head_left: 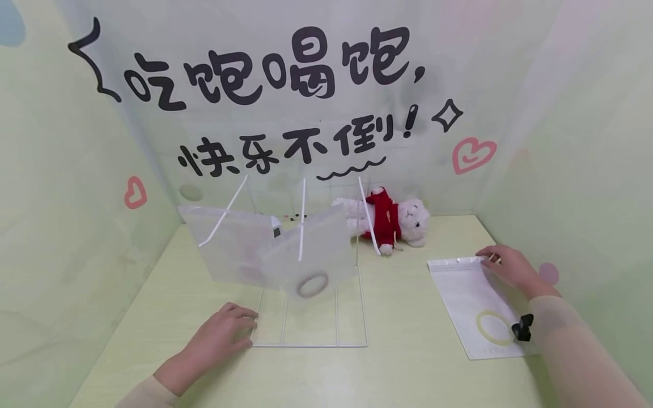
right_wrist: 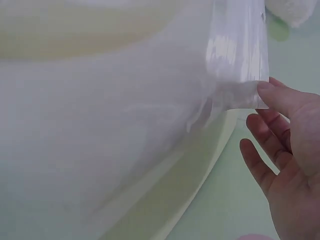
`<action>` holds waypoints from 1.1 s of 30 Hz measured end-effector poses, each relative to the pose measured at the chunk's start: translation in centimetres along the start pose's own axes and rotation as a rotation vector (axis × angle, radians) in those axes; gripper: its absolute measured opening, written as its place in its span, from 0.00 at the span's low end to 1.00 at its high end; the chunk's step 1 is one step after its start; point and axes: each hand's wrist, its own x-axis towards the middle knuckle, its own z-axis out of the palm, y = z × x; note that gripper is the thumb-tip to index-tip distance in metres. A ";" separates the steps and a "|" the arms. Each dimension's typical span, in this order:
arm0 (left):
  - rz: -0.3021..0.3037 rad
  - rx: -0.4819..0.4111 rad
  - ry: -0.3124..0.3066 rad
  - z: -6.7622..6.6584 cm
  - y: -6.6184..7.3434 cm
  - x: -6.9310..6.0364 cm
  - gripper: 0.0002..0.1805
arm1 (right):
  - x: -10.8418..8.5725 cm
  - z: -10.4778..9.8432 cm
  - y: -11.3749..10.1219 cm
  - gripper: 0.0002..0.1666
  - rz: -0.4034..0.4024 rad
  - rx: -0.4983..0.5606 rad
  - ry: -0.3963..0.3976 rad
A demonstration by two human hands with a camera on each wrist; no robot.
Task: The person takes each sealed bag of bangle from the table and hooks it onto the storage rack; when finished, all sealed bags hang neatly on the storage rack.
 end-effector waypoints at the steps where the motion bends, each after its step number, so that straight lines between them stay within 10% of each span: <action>1: -0.002 0.002 -0.001 0.0 0.0 0.0 0.16 | -0.1 -0.1 -0.1 0.12 0.003 0.001 0.010; 20: 0.019 0.010 0.013 0.1 -0.1 0.0 0.16 | -2.7 -2.1 -3.0 0.04 -0.131 -0.045 0.194; 33: 0.020 0.008 0.014 0.0 0.0 0.0 0.16 | -4.5 -3.9 -6.2 0.03 -0.075 -0.081 0.194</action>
